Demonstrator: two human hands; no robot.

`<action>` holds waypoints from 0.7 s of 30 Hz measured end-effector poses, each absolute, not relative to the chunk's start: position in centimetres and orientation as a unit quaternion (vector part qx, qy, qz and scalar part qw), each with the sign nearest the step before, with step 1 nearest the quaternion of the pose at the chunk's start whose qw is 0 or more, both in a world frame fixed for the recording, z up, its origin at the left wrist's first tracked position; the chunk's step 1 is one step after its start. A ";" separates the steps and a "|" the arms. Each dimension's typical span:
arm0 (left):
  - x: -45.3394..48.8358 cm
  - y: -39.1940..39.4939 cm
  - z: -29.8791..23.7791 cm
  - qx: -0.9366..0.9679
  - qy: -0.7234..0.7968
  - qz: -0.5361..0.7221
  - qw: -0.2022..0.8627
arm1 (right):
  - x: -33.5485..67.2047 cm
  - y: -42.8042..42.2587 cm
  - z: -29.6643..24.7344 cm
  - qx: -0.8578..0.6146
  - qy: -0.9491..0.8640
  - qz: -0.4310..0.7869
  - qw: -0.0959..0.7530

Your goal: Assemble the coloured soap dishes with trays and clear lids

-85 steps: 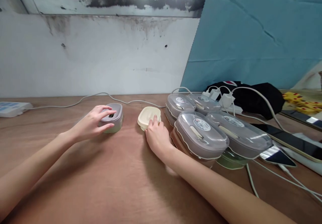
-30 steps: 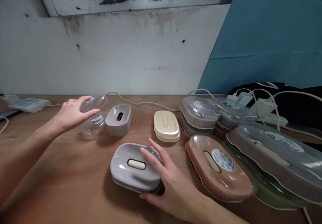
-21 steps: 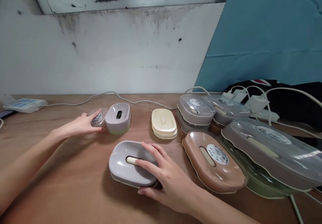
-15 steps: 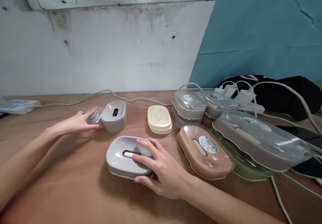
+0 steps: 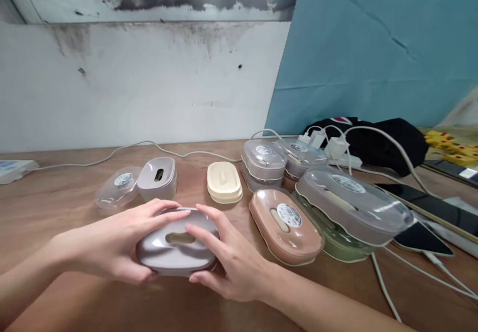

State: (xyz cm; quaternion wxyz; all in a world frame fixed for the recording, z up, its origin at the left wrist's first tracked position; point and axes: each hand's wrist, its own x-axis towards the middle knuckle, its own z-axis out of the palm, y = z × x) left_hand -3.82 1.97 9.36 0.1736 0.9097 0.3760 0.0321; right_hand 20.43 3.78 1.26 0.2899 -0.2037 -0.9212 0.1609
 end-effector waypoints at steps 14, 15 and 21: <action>-5.1 9.2 7.6 0.670 0.734 0.105 -0.024 | 20.2 3.7 1.7 -0.225 -0.946 0.174 0.157; -5.2 9.2 7.6 0.677 0.729 0.097 -0.020 | 20.2 3.7 1.6 -0.228 -0.945 0.175 0.158; -5.6 8.7 8.3 0.680 0.732 0.040 -0.026 | 20.0 4.0 0.7 -0.302 -0.929 0.127 0.174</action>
